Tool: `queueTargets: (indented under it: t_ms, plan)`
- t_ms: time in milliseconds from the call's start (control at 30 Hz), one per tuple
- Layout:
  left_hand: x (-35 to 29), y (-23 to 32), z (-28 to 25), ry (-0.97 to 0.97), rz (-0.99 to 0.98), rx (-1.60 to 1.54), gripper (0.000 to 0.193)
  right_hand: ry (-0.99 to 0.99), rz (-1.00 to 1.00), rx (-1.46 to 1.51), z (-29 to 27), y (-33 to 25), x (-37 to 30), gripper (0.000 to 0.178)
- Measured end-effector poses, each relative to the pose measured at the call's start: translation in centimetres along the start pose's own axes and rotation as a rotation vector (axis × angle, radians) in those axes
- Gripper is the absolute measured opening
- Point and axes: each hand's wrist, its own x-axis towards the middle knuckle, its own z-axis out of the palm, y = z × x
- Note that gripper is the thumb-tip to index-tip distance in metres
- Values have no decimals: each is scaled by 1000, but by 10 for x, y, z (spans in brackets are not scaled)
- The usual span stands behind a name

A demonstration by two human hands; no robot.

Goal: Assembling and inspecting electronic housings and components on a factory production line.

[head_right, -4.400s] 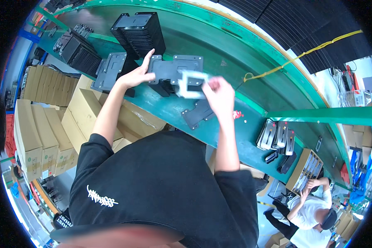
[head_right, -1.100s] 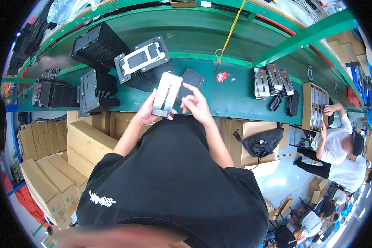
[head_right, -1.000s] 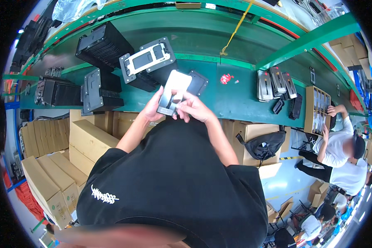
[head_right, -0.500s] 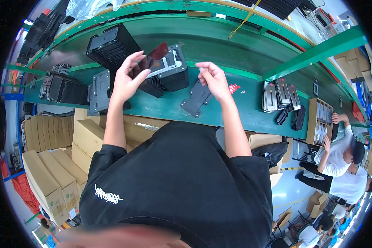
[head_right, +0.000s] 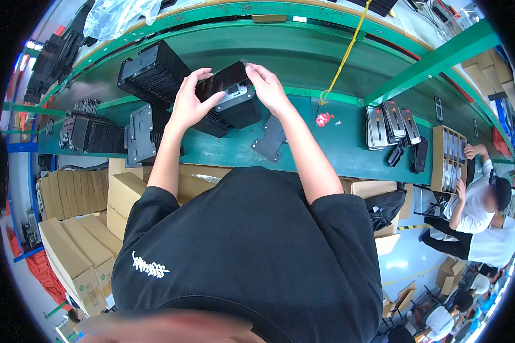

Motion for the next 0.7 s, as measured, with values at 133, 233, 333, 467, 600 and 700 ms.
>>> queueTargets:
  t_ms: [133,233,333,467,600,700]
  plan:
    - [0,-2,3,-3,26,-5,71,-43,-16,-68,-6,14,5,46]
    - [-1,-2,3,-13,55,88,70,-70,33,-116,-7,11,1,47]
    - [-5,-1,0,-6,86,156,70,-81,-20,-109,-4,21,-4,47]
    - [-10,-2,-1,19,117,194,70,-34,-35,-175,-1,18,-13,48]
    - [-15,-6,-1,37,108,174,71,8,-52,-269,5,13,-16,51]
    - [-17,-5,-1,51,110,151,71,23,-68,-311,5,16,-14,52]
